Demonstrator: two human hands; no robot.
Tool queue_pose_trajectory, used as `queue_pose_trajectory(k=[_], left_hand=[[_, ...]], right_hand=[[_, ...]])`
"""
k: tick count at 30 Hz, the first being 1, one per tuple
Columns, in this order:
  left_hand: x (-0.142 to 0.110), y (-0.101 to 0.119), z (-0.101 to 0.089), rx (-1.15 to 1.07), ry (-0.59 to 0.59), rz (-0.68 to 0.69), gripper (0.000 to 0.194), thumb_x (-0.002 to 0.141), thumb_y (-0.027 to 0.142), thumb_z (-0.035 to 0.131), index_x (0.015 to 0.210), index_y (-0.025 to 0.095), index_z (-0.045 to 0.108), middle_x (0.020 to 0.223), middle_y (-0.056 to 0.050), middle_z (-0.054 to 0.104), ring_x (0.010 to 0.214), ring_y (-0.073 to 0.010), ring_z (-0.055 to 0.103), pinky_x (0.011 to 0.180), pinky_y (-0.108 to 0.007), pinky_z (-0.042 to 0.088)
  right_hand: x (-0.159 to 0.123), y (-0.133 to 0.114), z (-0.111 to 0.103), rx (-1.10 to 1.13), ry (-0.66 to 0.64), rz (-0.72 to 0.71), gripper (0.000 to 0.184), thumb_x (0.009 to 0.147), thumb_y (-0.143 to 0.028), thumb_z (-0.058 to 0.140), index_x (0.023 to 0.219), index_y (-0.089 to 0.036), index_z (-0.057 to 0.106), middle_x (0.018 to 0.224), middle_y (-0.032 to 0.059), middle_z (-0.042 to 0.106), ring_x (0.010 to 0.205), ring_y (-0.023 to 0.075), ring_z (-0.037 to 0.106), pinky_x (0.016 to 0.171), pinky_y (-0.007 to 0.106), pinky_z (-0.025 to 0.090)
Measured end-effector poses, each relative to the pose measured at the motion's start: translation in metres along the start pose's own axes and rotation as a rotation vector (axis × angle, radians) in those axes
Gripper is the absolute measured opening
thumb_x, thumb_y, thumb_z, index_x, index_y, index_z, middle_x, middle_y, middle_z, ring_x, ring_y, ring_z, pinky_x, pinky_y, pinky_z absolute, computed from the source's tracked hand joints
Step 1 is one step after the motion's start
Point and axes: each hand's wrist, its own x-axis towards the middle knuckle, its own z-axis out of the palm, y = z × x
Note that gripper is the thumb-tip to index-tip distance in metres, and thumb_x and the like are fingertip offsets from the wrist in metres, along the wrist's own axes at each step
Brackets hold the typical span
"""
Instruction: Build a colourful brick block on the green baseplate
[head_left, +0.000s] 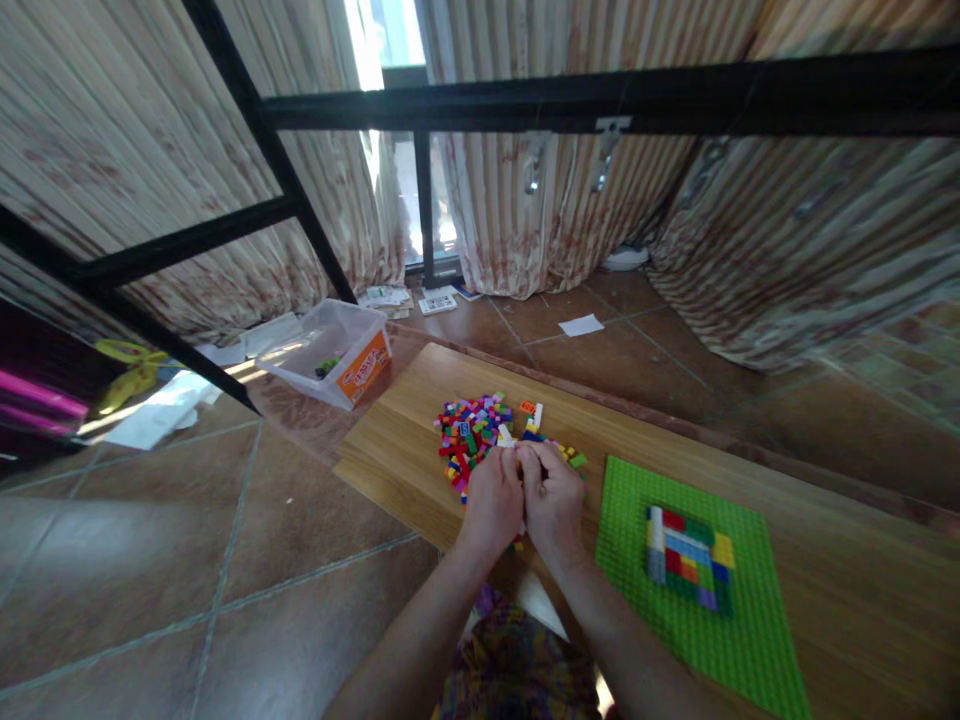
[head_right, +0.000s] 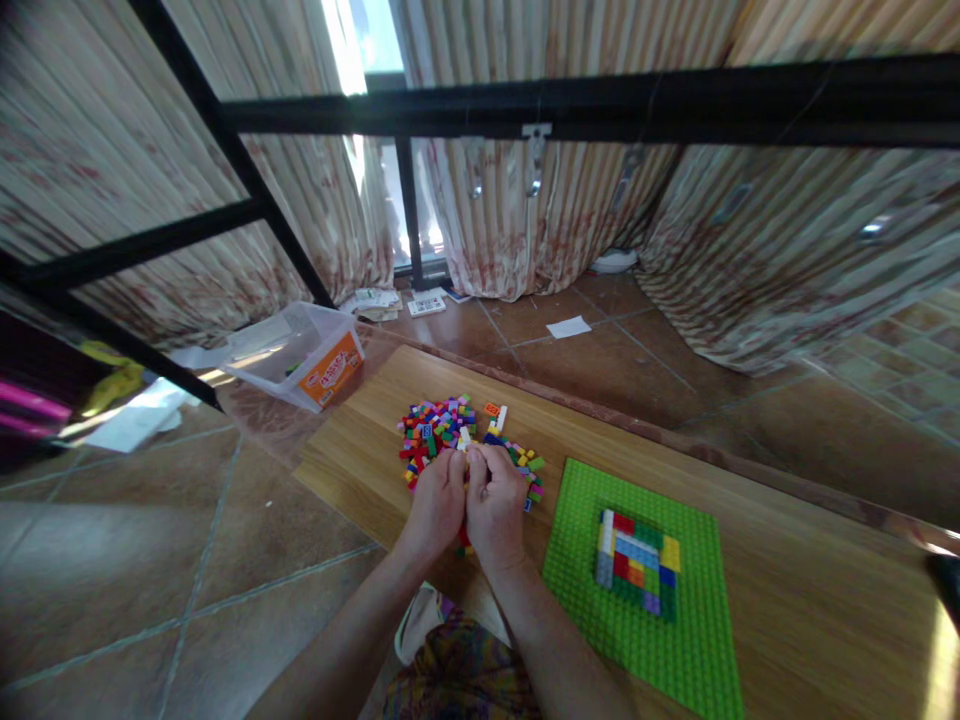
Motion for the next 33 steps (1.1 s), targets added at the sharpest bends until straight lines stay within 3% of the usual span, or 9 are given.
queue_pose_trajectory(k=[8, 15, 21, 25, 29, 33], left_hand=[[0.007, -0.007, -0.008, -0.113, 0.053, -0.055, 0.031, 0.096, 0.032, 0.038, 0.068, 0.021, 0.046, 0.061, 0.002, 0.049, 0.057, -0.0132, 0.044, 0.058, -0.026, 0.033], [0.01, -0.007, -0.011, -0.347, 0.005, -0.139, 0.027, 0.094, 0.04, 0.042, 0.078, 0.021, 0.05, 0.06, 0.003, 0.052, 0.052, -0.0125, 0.048, 0.052, -0.023, 0.037], [0.009, -0.012, -0.009, -0.351, 0.004, -0.077, 0.022, 0.092, 0.038, 0.048, 0.087, 0.019, 0.058, 0.072, 0.0, 0.059, 0.064, -0.0134, 0.053, 0.063, -0.024, 0.043], [0.006, -0.008, -0.009, -0.342, 0.009, -0.034, 0.019, 0.092, 0.035, 0.05, 0.091, 0.019, 0.06, 0.082, -0.002, 0.062, 0.071, -0.0137, 0.055, 0.067, -0.023, 0.044], [0.005, -0.007, -0.008, -0.337, -0.005, -0.036, 0.019, 0.092, 0.035, 0.05, 0.089, 0.019, 0.059, 0.079, -0.001, 0.06, 0.069, -0.0131, 0.053, 0.066, -0.023, 0.043], [0.005, -0.007, -0.01, -0.324, -0.032, -0.053, 0.023, 0.092, 0.039, 0.049, 0.086, 0.019, 0.058, 0.072, 0.001, 0.058, 0.063, -0.0124, 0.051, 0.062, -0.022, 0.041]], right_hand=[[0.017, 0.01, -0.007, -0.01, 0.021, 0.034, 0.024, 0.087, -0.033, 0.053, 0.086, -0.018, 0.072, 0.083, 0.0073, 0.073, 0.078, 0.0197, 0.066, 0.073, 0.032, 0.05], [0.021, 0.025, -0.008, -0.18, -0.159, -0.039, 0.022, 0.078, -0.018, 0.053, 0.083, -0.021, 0.074, 0.083, 0.006, 0.072, 0.075, 0.0195, 0.066, 0.073, 0.033, 0.05], [0.019, 0.01, -0.009, 0.069, -0.163, 0.102, 0.029, 0.087, -0.038, 0.054, 0.097, -0.019, 0.074, 0.091, 0.0074, 0.075, 0.081, 0.0213, 0.069, 0.075, 0.034, 0.053], [0.019, 0.007, -0.005, 0.27, -0.22, 0.22, 0.028, 0.083, -0.041, 0.061, 0.093, -0.019, 0.075, 0.087, 0.0055, 0.076, 0.078, 0.0207, 0.069, 0.072, 0.032, 0.054], [0.02, 0.01, -0.004, 0.278, -0.185, 0.276, 0.026, 0.079, -0.041, 0.064, 0.086, -0.018, 0.076, 0.079, 0.0038, 0.076, 0.072, 0.0202, 0.068, 0.067, 0.031, 0.053], [0.022, 0.011, -0.008, 0.211, -0.218, 0.242, 0.028, 0.08, -0.042, 0.062, 0.083, -0.018, 0.077, 0.076, 0.0031, 0.075, 0.069, 0.0201, 0.067, 0.065, 0.031, 0.051]])
